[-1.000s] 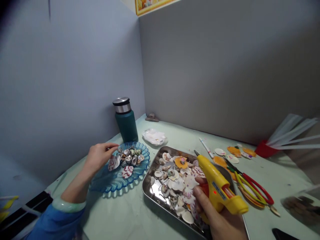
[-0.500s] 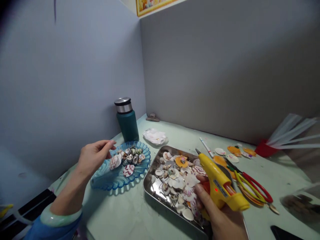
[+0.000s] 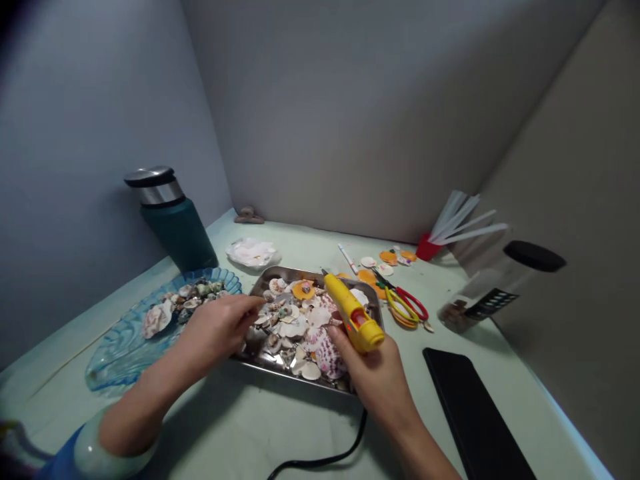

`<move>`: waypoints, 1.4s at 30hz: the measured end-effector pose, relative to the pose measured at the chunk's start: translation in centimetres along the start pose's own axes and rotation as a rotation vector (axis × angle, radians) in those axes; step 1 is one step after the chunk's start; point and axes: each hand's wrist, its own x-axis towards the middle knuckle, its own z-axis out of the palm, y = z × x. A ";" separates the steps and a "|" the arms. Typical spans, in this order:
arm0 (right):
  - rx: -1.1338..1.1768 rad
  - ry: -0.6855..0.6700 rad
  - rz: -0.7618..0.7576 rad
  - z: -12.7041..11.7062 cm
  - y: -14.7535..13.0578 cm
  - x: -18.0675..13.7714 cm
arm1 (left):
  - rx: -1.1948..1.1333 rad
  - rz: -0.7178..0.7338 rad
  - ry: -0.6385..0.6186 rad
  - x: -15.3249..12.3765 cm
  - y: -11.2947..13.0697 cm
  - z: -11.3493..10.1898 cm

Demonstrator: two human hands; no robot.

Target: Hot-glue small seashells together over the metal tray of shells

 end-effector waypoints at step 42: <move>0.028 -0.002 0.091 0.1 1.5 0.1 | -1.545 -0.393 -0.434 2.3 -0.8 1.8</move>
